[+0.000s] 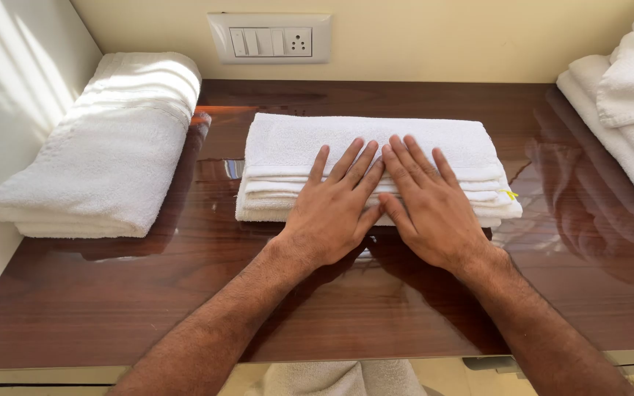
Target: The person folds a white towel on a wooden table, smoothing it out and folding it into a compact rectangle. They then place the folded towel onto a stack of other towels. The person proceeds to unfold a larger white towel and begins rolling it tightly from one end to the other.
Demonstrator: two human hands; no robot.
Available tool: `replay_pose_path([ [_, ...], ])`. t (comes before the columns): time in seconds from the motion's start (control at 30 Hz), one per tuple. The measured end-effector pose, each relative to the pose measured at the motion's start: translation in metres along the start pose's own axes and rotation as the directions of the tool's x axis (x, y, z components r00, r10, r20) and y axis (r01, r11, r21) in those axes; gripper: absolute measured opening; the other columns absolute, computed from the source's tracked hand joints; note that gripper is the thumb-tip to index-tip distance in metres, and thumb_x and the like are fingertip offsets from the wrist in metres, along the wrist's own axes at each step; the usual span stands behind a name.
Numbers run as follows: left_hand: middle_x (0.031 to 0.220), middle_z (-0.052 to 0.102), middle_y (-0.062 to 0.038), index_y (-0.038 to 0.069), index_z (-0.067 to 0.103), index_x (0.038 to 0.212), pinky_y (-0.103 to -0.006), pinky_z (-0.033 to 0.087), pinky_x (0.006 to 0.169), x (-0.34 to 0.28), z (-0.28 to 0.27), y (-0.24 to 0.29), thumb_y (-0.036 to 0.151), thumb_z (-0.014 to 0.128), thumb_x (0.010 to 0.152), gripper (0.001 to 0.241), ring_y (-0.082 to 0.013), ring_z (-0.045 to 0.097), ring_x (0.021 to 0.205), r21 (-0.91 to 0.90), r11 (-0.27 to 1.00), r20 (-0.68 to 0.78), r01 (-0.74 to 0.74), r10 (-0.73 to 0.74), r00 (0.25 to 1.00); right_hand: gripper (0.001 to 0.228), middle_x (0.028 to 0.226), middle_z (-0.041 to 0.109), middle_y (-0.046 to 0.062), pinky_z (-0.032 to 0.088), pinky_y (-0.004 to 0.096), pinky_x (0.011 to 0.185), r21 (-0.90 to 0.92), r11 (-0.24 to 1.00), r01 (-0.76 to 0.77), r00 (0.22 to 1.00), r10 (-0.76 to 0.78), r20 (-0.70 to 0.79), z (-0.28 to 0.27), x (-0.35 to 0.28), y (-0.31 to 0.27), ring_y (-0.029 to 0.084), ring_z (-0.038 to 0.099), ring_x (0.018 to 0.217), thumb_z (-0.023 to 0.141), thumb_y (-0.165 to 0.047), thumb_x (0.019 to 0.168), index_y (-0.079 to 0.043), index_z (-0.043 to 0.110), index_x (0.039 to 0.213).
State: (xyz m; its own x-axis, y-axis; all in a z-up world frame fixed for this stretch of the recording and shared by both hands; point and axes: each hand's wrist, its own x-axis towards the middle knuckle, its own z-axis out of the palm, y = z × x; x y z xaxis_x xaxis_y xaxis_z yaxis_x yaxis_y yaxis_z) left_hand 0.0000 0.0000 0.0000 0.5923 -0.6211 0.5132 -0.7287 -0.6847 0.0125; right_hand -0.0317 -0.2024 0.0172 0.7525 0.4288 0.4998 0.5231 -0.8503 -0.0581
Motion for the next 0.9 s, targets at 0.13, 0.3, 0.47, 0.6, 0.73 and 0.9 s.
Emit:
replay_pose_path([
  [0.13, 0.169, 0.02, -0.01, 0.011, 0.02, 0.161, -0.0552, 0.006, 0.125, -0.002, -0.003, -0.001, 0.052, 0.026, 0.105, 0.069, -0.0243, 0.014, 0.156, 0.063, 0.997, 0.186, 0.048, -0.059, 0.981, 0.072, 0.166, 0.032, 0.016, 0.016, 0.051, 0.125, -0.041, 0.996, -0.079, 0.988, 0.083, 0.129, 0.001, -0.001, 0.008, 0.028, 0.024, 0.156, 0.038, -0.049, 0.106, -0.004, 0.029, 0.161],
  [0.3, 0.169, 0.018, -0.012, 0.008, 0.015, 0.162, -0.0536, 0.005, 0.125, -0.003, -0.006, -0.018, 0.052, 0.021, 0.108, 0.07, -0.0255, 0.012, 0.156, 0.047, 0.988, 0.244, 0.15, -0.157, 0.957, 0.072, 0.167, 0.03, 0.017, 0.014, 0.05, 0.126, -0.094, 0.979, -0.183, 0.971, 0.195, 0.137, 0.003, -0.004, 0.025, 0.028, 0.021, 0.156, 0.033, -0.055, 0.107, -0.006, 0.03, 0.16],
  [0.47, 0.169, 0.016, -0.013, 0.008, 0.017, 0.161, -0.0515, 0.006, 0.126, -0.007, -0.016, -0.038, 0.056, 0.02, 0.107, 0.073, -0.0258, 0.011, 0.156, 0.102, 0.941, 0.242, 0.324, -0.339, 0.909, 0.077, 0.167, 0.028, 0.019, 0.011, 0.053, 0.126, -0.102, 0.959, -0.265, 0.95, 0.277, 0.143, 0.003, -0.007, 0.04, 0.03, 0.018, 0.157, 0.025, -0.059, 0.107, -0.004, 0.028, 0.16],
  [0.6, 0.17, 0.016, -0.011, 0.009, 0.016, 0.162, -0.0522, 0.006, 0.125, -0.01, -0.023, -0.045, 0.055, 0.021, 0.106, 0.073, -0.0257, 0.01, 0.157, 0.105, 0.913, 0.263, 0.394, -0.408, 0.875, 0.081, 0.167, 0.025, 0.022, 0.009, 0.056, 0.125, -0.114, 0.949, -0.294, 0.943, 0.307, 0.13, 0.006, -0.01, 0.053, 0.033, 0.016, 0.156, 0.022, -0.062, 0.106, -0.002, 0.026, 0.16],
  [0.73, 0.17, 0.013, -0.012, 0.007, 0.013, 0.162, -0.0503, 0.006, 0.126, -0.011, -0.021, -0.052, 0.056, 0.022, 0.106, 0.075, -0.0258, 0.007, 0.157, 0.106, 0.883, 0.274, 0.456, -0.467, 0.841, 0.083, 0.168, 0.025, 0.018, 0.01, 0.062, 0.124, -0.119, 0.9, -0.42, 0.886, 0.435, 0.161, -0.001, -0.012, 0.058, 0.032, 0.014, 0.158, 0.02, -0.065, 0.104, -0.005, 0.026, 0.161],
  [0.9, 0.171, 0.006, -0.014, 0.006, 0.008, 0.163, -0.0529, 0.005, 0.127, -0.012, -0.024, -0.064, 0.055, 0.02, 0.107, 0.075, -0.0273, 0.002, 0.157, 0.121, 0.843, 0.321, 0.525, -0.533, 0.783, 0.083, 0.169, 0.025, 0.015, 0.013, 0.063, 0.124, -0.094, 0.867, -0.49, 0.849, 0.499, 0.176, -0.006, -0.011, 0.061, 0.031, 0.014, 0.158, 0.021, -0.066, 0.102, -0.009, 0.026, 0.161],
])
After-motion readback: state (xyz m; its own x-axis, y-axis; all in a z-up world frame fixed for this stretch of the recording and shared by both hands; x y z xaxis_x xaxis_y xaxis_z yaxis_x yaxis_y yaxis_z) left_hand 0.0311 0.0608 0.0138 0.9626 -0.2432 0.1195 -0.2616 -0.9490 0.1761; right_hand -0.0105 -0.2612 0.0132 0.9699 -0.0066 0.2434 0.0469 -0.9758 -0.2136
